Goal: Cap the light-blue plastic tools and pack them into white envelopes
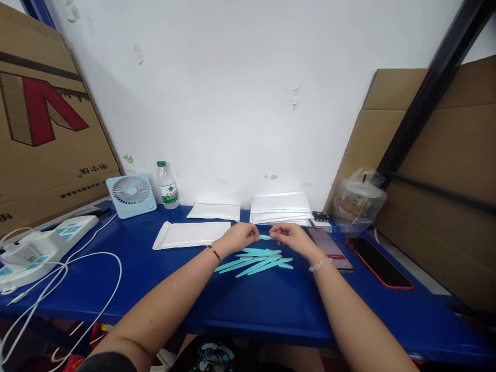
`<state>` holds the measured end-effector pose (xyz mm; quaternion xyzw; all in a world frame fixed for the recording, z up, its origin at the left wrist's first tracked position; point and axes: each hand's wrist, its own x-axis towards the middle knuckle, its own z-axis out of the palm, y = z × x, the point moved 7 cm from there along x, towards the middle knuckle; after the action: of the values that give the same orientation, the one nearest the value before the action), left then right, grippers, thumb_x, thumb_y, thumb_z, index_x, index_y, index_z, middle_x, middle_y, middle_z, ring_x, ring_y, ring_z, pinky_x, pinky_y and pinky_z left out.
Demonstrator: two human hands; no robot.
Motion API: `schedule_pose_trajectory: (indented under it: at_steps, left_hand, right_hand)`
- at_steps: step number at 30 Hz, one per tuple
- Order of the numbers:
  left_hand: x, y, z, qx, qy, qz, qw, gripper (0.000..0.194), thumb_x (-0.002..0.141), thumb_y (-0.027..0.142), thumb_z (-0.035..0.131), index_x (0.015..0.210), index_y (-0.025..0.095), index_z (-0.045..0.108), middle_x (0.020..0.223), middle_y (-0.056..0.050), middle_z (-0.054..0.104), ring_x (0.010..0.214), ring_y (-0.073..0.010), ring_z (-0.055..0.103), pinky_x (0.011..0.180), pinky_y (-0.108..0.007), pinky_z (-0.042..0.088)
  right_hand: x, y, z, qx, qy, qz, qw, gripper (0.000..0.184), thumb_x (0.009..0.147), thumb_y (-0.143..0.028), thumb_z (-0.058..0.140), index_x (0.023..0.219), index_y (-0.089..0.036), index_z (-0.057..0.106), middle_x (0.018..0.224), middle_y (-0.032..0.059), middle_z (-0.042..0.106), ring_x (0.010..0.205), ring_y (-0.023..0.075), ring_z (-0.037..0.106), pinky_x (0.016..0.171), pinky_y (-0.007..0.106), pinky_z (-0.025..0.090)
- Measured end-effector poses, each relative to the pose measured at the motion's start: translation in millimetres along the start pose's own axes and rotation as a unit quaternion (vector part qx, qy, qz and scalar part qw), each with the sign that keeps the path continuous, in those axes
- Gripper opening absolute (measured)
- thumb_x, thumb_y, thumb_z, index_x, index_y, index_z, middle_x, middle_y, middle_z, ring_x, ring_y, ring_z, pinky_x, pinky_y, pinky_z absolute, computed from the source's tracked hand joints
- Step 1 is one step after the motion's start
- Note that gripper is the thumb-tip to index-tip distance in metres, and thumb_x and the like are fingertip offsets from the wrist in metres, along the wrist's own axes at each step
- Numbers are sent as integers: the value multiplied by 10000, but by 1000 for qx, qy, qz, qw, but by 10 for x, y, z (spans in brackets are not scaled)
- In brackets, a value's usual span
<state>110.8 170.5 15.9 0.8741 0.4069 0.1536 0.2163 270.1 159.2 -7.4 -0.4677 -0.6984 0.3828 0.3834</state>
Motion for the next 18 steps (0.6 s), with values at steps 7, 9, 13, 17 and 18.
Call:
schedule_pose_trajectory:
  at_steps: [7,9,13,17,18]
  left_hand:
    - [327,-266,226,-67,4,2,998,218,805,351,509,836,181,641,777,-19,657,692,-144,579,592,-223,411]
    - [350,-363,260,-65,9,-11,998,209,800,339,512,830,182,647,789,-22,664,694,-147,584,586,-226,412]
    - [371,-556,294,-39,19,-41,998,182,787,311,529,806,186,660,788,-28,667,706,-154,590,593,-230,418]
    - [363,-589,278,-3,41,-18,999,228,743,359,601,912,219,662,875,-25,650,796,-170,591,648,-237,432]
    - [350,-583,258,1,51,-16,999,276,731,380,617,956,225,654,909,-28,642,825,-177,589,663,-241,436]
  right_hand:
    - [95,326,17,-2,17,52,999,291,696,-422,678,780,-144,677,647,26,632,552,110,535,507,219,386]
    - [108,410,-66,-6,34,65,997,266,693,-397,676,757,-139,685,657,30,642,539,104,521,513,224,393]
    - [102,591,-302,-64,70,107,990,237,664,-363,692,727,-135,713,650,42,660,555,121,523,545,248,411]
    - [76,600,-408,-136,63,109,983,273,610,-362,738,777,-146,727,633,23,647,577,137,533,564,259,410]
    - [67,553,-405,-140,59,98,984,291,610,-376,739,788,-147,723,633,18,636,579,136,531,561,257,407]
